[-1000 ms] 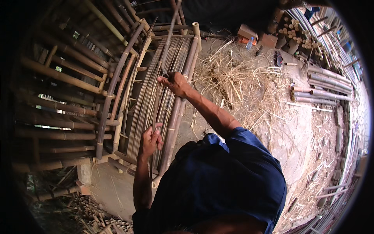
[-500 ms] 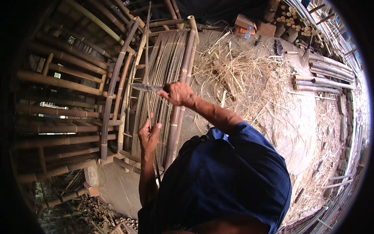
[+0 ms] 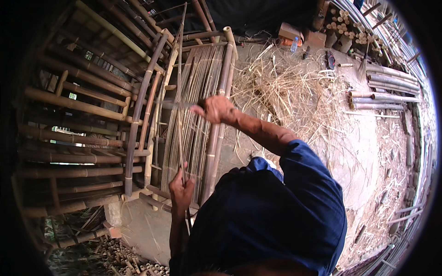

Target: The person uses a knife to split long bamboo strips into thinner slats. They hold the bamboo vertically against a frame and repeatedly strike the knife with their hand to drive it through the material, separating the strips.

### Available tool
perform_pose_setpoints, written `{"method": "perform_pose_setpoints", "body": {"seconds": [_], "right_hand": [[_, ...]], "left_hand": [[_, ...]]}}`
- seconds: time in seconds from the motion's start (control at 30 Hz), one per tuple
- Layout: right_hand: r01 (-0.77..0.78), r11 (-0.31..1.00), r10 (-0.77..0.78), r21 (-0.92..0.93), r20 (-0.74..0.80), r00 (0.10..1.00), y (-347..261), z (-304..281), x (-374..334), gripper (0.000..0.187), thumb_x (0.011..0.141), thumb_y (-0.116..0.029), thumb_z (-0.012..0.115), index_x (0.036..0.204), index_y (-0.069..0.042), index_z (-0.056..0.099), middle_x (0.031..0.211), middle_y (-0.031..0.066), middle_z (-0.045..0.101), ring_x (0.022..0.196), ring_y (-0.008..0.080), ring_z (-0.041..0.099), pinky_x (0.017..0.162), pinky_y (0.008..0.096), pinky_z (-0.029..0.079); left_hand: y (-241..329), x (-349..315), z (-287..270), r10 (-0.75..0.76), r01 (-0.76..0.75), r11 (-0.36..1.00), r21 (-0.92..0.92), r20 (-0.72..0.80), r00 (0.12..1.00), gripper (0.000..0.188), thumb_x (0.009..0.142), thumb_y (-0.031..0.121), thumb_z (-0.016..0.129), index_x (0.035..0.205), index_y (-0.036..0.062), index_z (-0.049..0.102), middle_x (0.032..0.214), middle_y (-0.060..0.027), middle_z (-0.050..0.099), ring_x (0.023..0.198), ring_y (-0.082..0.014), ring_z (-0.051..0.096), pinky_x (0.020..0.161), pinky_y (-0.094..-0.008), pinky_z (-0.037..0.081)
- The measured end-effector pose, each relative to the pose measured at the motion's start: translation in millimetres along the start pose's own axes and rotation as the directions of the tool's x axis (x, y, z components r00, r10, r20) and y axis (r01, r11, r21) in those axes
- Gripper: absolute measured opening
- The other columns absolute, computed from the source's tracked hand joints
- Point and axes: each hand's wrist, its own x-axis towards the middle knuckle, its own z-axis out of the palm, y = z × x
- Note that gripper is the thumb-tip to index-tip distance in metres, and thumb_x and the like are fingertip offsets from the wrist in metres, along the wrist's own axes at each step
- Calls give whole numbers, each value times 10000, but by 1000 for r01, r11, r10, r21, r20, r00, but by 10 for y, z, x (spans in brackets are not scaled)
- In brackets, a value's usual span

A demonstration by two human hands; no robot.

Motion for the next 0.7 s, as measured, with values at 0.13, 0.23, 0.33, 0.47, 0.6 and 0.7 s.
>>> {"method": "perform_pose_setpoints", "body": {"seconds": [0.13,0.23,0.33,0.47,0.6,0.7], "right_hand": [[15,1000,-13,11,-159,987,134,-337,228,793,954,-711,274,806,-36,663,556,130,571,454,275,554,477,440,476],[-268,962,263,-54,-87,961,443,-570,634,626,1009,-596,330,895,-102,697,468,34,462,366,185,435,346,363,377],[-13,977,90,211,-361,928,1362,-558,967,619,997,-625,340,872,-110,660,487,-51,379,379,119,369,338,324,319],[-203,333,313,921,96,945,530,-747,612,749,816,-805,495,841,-70,639,673,58,582,585,134,561,488,330,462],[-58,233,316,971,-19,948,166,-379,497,270,971,-191,479,829,-12,623,769,130,674,532,144,576,493,305,511],[-6,522,159,853,-90,983,-239,-93,346,371,978,-223,467,749,-3,658,641,135,653,512,165,609,427,338,498]], "left_hand": [[105,-131,-52,-68,70,995,-73,35,997,578,879,33,568,1435,-27,421,620,11,358,543,-67,371,488,-261,330],[181,-418,-76,-189,179,973,143,65,980,581,886,43,593,1440,-8,425,638,-3,462,559,-65,408,512,-257,369],[-253,-1112,-125,-143,136,988,72,104,984,580,890,71,649,1436,49,455,719,-19,599,585,-62,461,532,-256,402],[-321,-1217,-225,-268,263,963,52,158,950,496,907,119,677,1381,84,534,780,-15,650,610,-49,495,541,-242,411],[-547,-923,-484,-332,290,942,169,331,883,481,975,269,598,1384,30,516,963,-117,701,815,-154,649,732,-341,532],[-925,-308,-302,-49,49,994,98,-6,999,508,999,286,547,1421,16,460,1091,-186,675,943,-218,662,831,-370,510]]}}
